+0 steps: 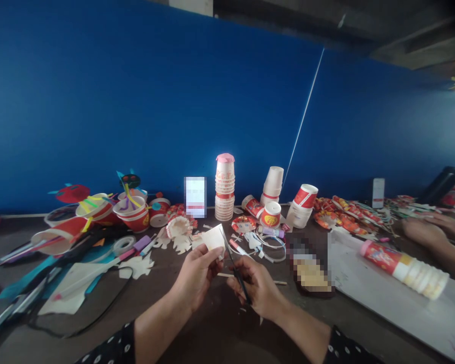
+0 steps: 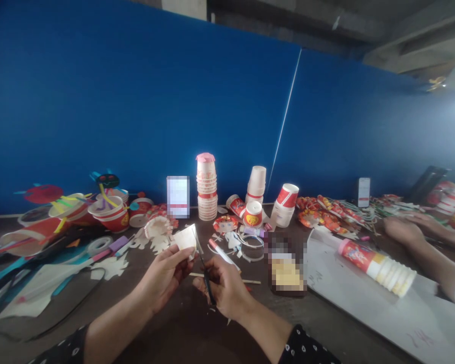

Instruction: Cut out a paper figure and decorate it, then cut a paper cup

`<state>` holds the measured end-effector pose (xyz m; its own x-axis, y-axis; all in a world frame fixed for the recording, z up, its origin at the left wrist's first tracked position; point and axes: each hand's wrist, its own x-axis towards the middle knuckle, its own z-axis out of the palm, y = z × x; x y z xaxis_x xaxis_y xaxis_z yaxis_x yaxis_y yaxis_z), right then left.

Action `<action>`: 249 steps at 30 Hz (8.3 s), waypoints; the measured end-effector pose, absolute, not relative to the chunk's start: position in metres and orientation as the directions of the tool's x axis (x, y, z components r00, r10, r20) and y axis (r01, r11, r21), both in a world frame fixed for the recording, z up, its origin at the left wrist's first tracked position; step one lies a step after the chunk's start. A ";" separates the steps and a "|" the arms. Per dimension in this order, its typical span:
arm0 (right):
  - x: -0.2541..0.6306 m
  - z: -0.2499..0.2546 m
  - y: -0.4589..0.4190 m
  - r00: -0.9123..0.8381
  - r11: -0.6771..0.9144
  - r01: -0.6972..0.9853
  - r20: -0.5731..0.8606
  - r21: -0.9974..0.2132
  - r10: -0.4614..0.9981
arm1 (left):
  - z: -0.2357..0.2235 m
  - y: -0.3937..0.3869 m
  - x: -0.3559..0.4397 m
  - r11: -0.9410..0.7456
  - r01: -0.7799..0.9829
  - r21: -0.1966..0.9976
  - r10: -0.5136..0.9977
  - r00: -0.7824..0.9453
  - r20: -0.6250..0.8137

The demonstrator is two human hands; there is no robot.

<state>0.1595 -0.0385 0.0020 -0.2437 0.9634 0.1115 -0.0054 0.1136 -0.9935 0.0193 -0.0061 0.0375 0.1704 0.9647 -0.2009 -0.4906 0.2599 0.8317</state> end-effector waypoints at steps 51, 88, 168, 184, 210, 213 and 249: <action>0.157 0.008 -0.040 -0.268 0.128 0.018 0.119 -0.992 0.956 | 0.038 -0.010 0.024 0.291 -0.554 0.780 0.949 0.272 -0.161; 0.159 0.016 -0.041 -0.215 0.057 0.051 0.045 -0.997 0.976 | 0.038 0.000 0.017 0.254 -0.549 0.796 0.967 0.167 -0.193; 0.164 0.015 -0.042 -0.253 0.000 0.104 -0.026 -0.995 0.967 | 0.038 0.013 0.010 0.036 -0.523 0.851 0.999 0.004 -0.039; 0.161 0.024 -0.044 -0.264 -0.014 0.134 -0.049 -0.991 0.963 | 0.039 0.017 0.006 0.010 -0.508 0.861 1.000 -0.020 -0.023; 0.164 0.010 -0.041 -0.306 -0.036 0.091 -0.063 -0.995 0.950 | 0.042 0.015 0.007 0.002 -0.484 0.875 1.000 -0.013 -0.010; 0.162 0.014 -0.042 -0.273 -0.026 0.107 -0.054 -0.994 0.960 | 0.038 0.012 0.011 0.046 -0.506 0.861 0.999 0.027 -0.037; 0.167 0.015 -0.042 -0.333 0.062 0.240 -0.023 -0.969 0.943 | 0.049 0.018 0.001 0.093 -0.269 0.959 0.989 0.138 -0.057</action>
